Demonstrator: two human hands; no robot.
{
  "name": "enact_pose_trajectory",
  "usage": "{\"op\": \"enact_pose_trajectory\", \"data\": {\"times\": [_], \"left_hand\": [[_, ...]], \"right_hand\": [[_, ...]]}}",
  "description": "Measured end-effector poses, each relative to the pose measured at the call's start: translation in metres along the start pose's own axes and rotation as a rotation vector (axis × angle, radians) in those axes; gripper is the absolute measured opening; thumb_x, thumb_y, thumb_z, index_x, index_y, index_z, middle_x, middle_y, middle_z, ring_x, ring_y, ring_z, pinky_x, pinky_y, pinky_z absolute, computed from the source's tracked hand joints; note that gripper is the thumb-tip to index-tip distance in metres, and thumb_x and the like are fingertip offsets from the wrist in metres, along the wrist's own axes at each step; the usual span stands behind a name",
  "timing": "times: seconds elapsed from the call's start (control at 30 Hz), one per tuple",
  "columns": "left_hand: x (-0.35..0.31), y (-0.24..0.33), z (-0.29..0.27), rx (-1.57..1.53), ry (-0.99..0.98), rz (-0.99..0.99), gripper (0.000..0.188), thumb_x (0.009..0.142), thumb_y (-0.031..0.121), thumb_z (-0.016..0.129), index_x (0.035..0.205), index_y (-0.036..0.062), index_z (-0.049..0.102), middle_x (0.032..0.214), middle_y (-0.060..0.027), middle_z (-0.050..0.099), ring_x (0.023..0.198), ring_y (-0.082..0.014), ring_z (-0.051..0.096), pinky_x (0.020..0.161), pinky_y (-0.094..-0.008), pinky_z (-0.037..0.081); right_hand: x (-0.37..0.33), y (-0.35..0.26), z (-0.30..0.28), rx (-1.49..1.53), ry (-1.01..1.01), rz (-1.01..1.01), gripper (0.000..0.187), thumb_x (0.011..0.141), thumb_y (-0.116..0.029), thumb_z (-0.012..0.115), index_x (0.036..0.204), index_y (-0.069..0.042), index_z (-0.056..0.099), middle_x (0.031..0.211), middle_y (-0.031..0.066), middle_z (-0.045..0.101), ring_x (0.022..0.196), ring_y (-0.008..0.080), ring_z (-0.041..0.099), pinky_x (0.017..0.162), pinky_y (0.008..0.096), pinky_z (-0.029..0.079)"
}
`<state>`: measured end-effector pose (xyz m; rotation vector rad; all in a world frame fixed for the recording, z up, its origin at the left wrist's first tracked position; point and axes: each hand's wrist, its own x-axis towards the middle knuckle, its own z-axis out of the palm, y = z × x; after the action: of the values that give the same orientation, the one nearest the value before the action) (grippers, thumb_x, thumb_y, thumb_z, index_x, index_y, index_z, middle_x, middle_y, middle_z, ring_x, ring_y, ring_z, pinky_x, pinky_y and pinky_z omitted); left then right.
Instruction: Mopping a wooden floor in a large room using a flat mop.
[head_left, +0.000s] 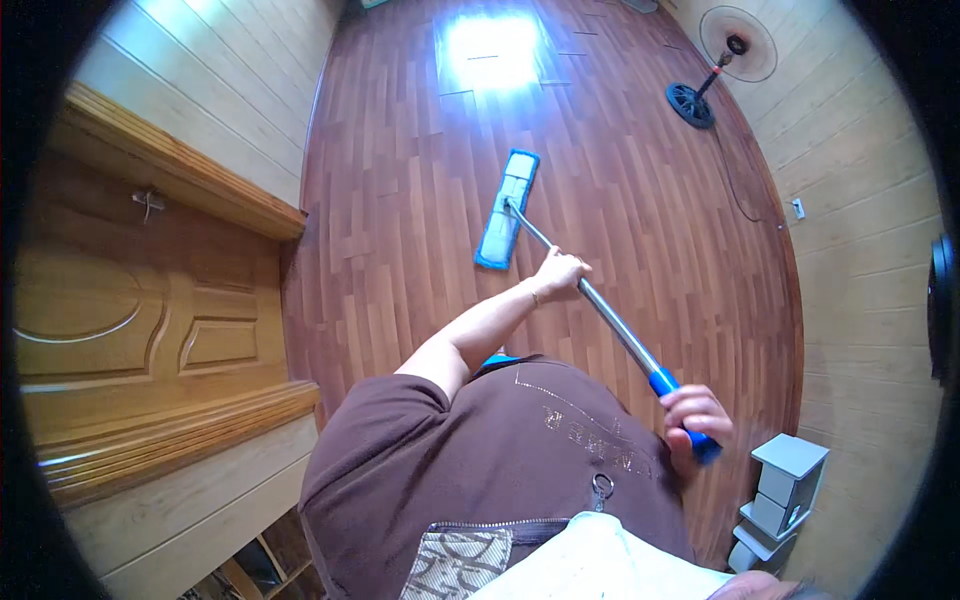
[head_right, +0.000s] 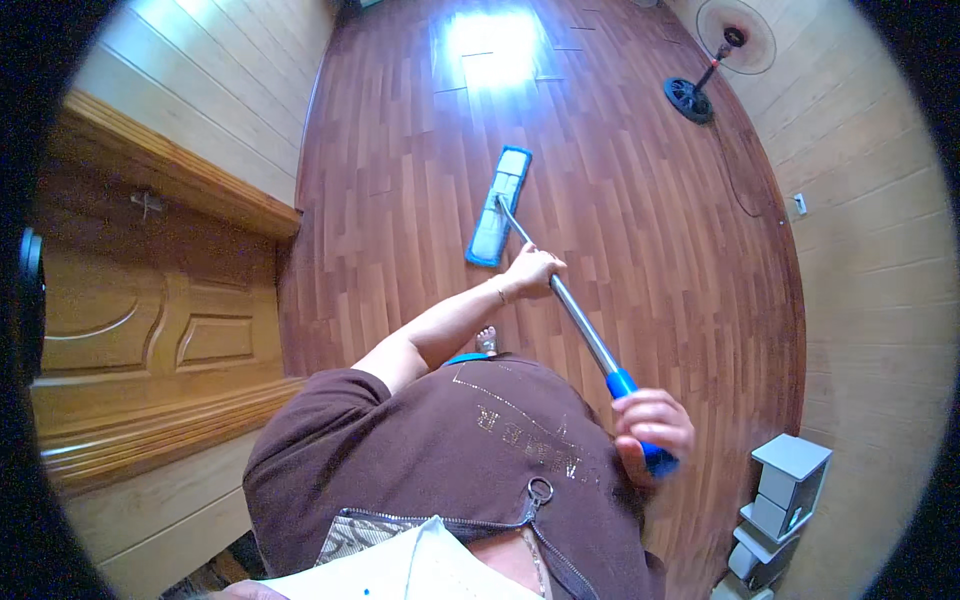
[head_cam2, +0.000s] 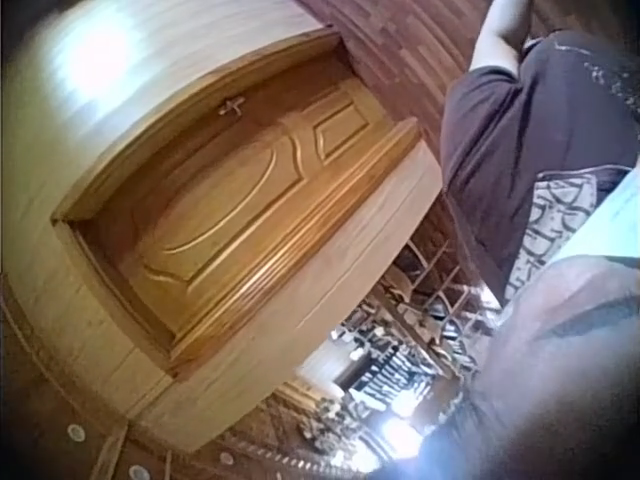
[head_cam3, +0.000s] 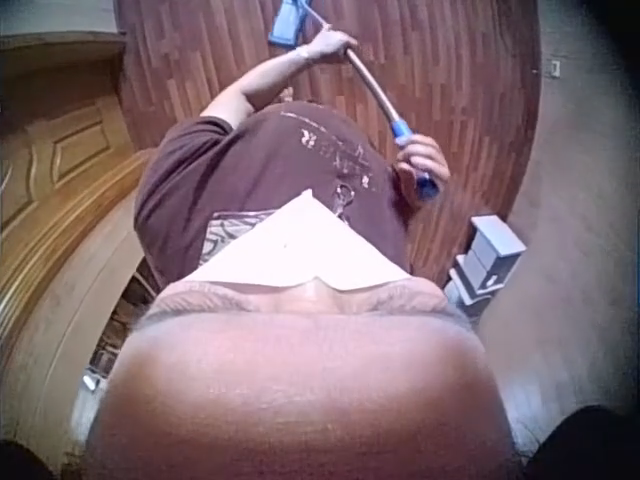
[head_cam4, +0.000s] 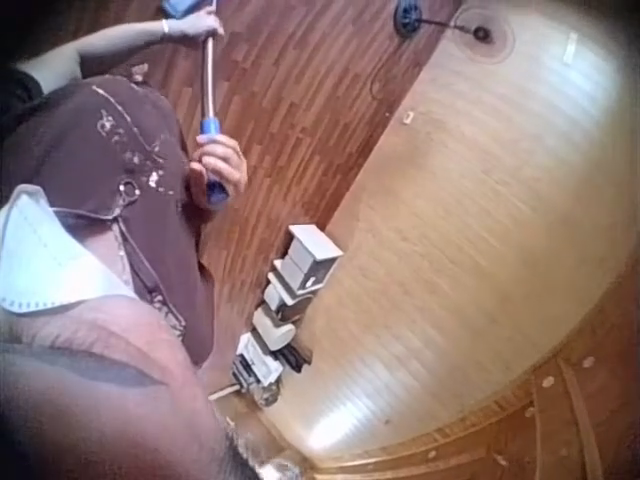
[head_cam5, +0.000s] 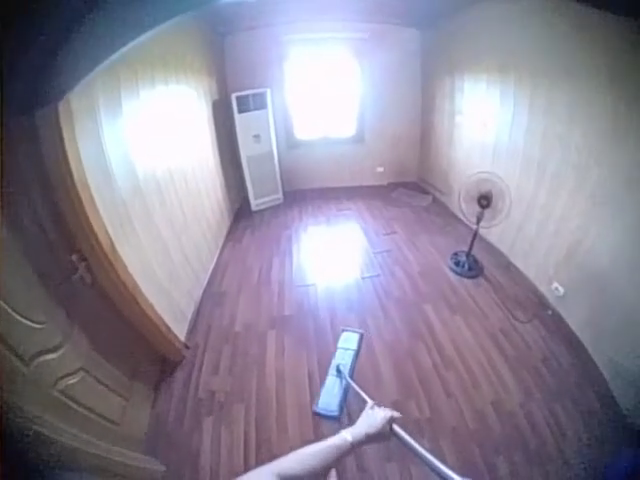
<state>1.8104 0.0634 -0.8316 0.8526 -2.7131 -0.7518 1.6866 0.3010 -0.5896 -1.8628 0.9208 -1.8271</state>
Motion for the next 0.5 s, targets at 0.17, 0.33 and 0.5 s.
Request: {"op": "enact_pose_trajectory", "data": {"times": [0.17,0.33,0.5], "left_hand": [[-0.015,-0.08,-0.03,0.039,0.126,-0.144,0.006,0.066,0.019,0.064,0.069,0.0175,0.06,0.066,-0.0021,0.06,0.079,-0.0206,0.062,0.077,-0.0437,0.036],[-0.074,-0.135,-0.049,0.072,0.437,-0.376,0.014,0.075,0.027,0.066,0.069,0.0154,0.06,0.071,-0.0036,0.062,0.077,-0.024,0.062,0.073,-0.0424,0.036],[-0.148,-0.175,-0.06,0.069,0.555,-0.536,0.017,0.073,0.024,0.072,0.075,0.0104,0.061,0.075,-0.0091,0.064,0.075,-0.0291,0.064,0.062,-0.0428,0.045]], "right_hand": [[0.045,0.046,0.043,0.092,-0.073,0.138,0.02,0.078,-0.009,0.072,0.089,-0.005,0.055,0.071,0.0079,0.061,0.074,0.0259,0.062,0.071,0.0381,0.051],[0.082,0.08,0.077,0.221,-0.402,0.255,0.017,0.071,0.0,0.071,0.079,-0.007,0.058,0.077,0.0071,0.063,0.084,0.0282,0.064,0.078,0.0396,0.049],[0.099,0.098,0.118,0.303,-0.71,0.247,0.016,0.068,-0.001,0.07,0.08,-0.009,0.062,0.081,0.0057,0.063,0.09,0.0272,0.063,0.083,0.041,0.048]]}}
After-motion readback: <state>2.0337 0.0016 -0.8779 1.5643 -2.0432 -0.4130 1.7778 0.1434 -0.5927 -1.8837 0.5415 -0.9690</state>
